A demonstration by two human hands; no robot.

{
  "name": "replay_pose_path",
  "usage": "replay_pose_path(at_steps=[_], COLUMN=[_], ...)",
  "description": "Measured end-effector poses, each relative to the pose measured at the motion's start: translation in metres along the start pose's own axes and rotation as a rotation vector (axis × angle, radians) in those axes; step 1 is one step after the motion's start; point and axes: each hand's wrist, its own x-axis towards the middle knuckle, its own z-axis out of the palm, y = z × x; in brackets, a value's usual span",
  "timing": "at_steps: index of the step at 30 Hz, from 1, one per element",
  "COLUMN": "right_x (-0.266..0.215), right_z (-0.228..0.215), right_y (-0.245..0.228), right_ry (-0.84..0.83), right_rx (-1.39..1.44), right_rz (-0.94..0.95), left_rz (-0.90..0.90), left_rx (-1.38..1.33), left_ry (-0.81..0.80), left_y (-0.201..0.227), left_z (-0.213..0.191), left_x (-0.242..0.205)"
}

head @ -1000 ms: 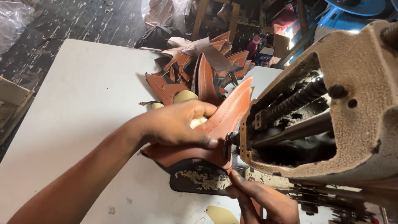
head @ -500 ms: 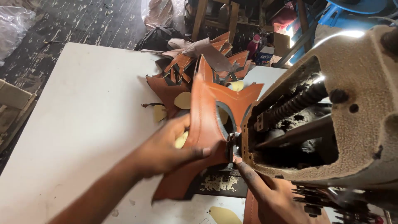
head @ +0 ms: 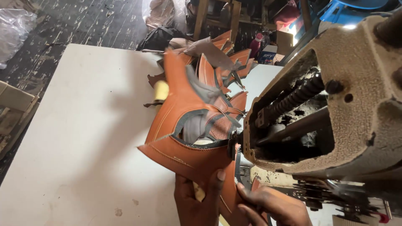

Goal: Stitching together pieces of leather using an industrial sewing machine to form shoe uppers.

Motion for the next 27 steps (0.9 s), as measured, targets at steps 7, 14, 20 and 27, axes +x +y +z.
replay_pose_path(at_steps=[7, 14, 20, 27], right_x=[0.001, -0.001, 0.026, -0.009], right_z=[-0.008, 0.009, 0.015, 0.022], right_y=[0.005, 0.006, -0.027, 0.028], right_ry=[-0.032, 0.092, 0.192, 0.283], right_rx=[0.261, 0.358, 0.292, 0.311], right_rz=[0.118, 0.355, 0.245, 0.337], left_rz=[0.008, 0.031, -0.142, -0.137], left_rx=[-0.110, -0.238, 0.046, 0.072], left_ry=[-0.046, -0.278, -0.067, -0.242], left_y=[0.003, 0.000, -0.092, 0.005], left_z=[0.000, -0.011, -0.048, -0.032], left_x=[-0.009, -0.025, -0.054, 0.000])
